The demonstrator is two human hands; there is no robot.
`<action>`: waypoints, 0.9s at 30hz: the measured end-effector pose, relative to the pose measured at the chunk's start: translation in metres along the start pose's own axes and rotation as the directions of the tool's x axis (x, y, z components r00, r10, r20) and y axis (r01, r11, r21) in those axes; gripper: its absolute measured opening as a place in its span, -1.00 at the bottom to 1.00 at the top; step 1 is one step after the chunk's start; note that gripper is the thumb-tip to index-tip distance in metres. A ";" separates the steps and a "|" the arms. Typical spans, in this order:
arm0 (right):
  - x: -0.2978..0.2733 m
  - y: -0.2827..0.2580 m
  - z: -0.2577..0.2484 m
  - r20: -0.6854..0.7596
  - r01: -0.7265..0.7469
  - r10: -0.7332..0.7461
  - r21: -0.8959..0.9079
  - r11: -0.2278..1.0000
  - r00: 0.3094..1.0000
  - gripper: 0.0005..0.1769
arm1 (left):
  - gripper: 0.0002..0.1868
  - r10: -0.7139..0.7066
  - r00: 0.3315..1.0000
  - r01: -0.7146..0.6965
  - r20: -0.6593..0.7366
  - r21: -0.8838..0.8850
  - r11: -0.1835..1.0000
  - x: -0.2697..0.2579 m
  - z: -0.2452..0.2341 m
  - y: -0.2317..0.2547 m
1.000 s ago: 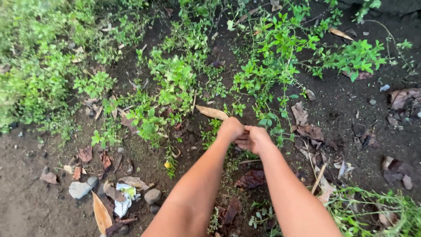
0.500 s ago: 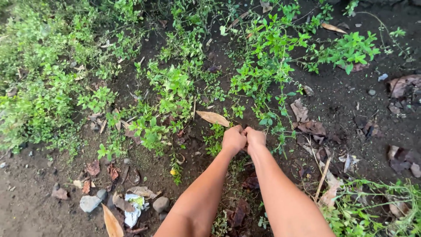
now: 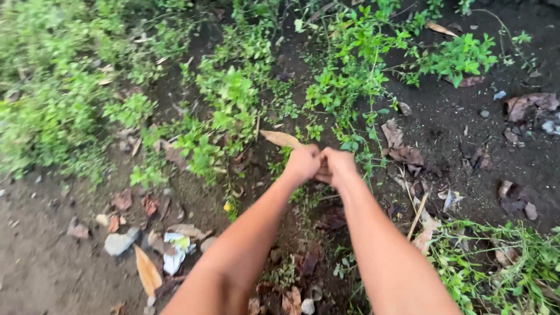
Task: Manually pull weeds from the soil around small plants.
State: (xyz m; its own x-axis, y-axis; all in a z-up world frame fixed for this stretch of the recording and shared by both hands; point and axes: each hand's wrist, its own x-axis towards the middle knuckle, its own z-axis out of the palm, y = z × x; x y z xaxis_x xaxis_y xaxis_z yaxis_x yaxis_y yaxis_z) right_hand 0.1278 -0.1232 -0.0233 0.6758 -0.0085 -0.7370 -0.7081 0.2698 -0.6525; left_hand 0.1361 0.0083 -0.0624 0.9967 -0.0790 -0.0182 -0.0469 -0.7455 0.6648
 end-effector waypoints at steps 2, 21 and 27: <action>-0.037 -0.026 -0.012 0.063 -0.008 0.012 -0.058 0.998 0.998 -0.77 | -0.79 -0.093 0.984 0.124 0.153 -0.211 0.970 -0.003 -0.026 0.022; -0.138 -0.056 -0.228 -0.227 -0.132 -0.322 -0.947 0.293 0.919 -0.49 | -0.32 -0.415 0.875 0.359 0.250 0.241 0.902 -0.041 0.024 0.127; -0.061 -0.021 -0.186 -0.035 0.173 -0.458 -0.898 0.404 0.888 -0.62 | -0.59 -0.374 0.903 0.365 0.211 0.082 0.928 -0.046 0.032 0.129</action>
State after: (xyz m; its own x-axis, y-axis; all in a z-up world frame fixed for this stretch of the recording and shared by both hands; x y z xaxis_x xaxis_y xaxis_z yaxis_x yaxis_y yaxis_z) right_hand 0.0635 -0.3075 0.0022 0.9176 -0.1654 -0.3616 -0.3530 -0.7576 -0.5491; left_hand 0.0819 -0.1050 0.0005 0.9038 0.0675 -0.4227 0.3145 -0.7746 0.5488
